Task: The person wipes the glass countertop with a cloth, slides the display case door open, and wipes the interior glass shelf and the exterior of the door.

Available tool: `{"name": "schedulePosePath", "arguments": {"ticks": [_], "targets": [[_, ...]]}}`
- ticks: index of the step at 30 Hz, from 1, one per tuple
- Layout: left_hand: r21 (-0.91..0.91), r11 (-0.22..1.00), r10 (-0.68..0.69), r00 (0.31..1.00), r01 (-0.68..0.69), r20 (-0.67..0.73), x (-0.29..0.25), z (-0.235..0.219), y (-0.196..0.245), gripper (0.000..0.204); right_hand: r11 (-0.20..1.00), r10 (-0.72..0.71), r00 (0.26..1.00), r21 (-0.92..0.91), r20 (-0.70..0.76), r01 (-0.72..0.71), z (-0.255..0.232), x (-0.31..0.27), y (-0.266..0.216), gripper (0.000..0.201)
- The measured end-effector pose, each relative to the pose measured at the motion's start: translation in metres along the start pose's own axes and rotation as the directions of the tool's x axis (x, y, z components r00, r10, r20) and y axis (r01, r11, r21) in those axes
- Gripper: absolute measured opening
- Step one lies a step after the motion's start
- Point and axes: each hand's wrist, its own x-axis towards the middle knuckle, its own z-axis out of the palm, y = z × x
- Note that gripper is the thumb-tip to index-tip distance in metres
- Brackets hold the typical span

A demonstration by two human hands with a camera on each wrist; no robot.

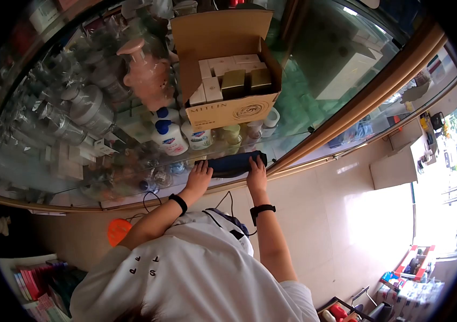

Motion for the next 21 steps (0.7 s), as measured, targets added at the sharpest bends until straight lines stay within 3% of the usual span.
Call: {"name": "schedulePosePath", "arguments": {"ticks": [4,7,9,11,13,14,18,21], "targets": [[0.020,0.996,0.081,0.996,-0.082,0.025,-0.030,-0.010,-0.042,0.026,1.000,-0.012,1.000,-0.011,-0.025,0.011,0.025,-0.010,-0.034,0.052],[-0.026,1.000,0.003,0.997,-0.001,0.072,-0.061,-0.019,-0.077,0.025,1.000,-0.011,1.000,0.004,-0.018,0.011,0.051,-0.020,-0.076,0.053],[-0.115,0.973,-0.182,0.973,0.199,0.142,-0.082,-0.021,-0.105,0.024,1.000,-0.024,1.000,-0.012,0.021,0.024,0.068,-0.023,-0.105,0.053],[-0.101,0.973,-0.197,0.974,0.208,0.108,-0.106,-0.021,-0.135,0.022,0.999,-0.037,0.998,-0.030,0.059,0.039,0.081,-0.024,-0.133,0.054],[-0.177,0.939,-0.294,0.955,0.294,0.030,-0.126,-0.023,-0.161,0.021,0.994,-0.093,0.977,-0.031,0.193,0.101,0.088,-0.030,-0.162,0.054],[-0.198,0.919,-0.331,0.940,0.340,0.080,-0.137,-0.024,-0.172,0.023,0.991,-0.116,0.976,-0.043,0.183,0.126,0.093,-0.035,-0.178,0.053],[-0.065,0.967,-0.248,0.969,0.247,-0.001,-0.184,-0.039,-0.208,0.028,0.984,-0.169,0.959,-0.022,0.228,0.179,0.111,-0.058,-0.229,0.052],[-0.133,0.962,-0.246,0.968,0.237,-0.055,-0.225,-0.045,-0.223,0.027,0.968,-0.210,0.934,-0.071,0.290,0.240,0.117,-0.074,-0.264,0.052]]}}
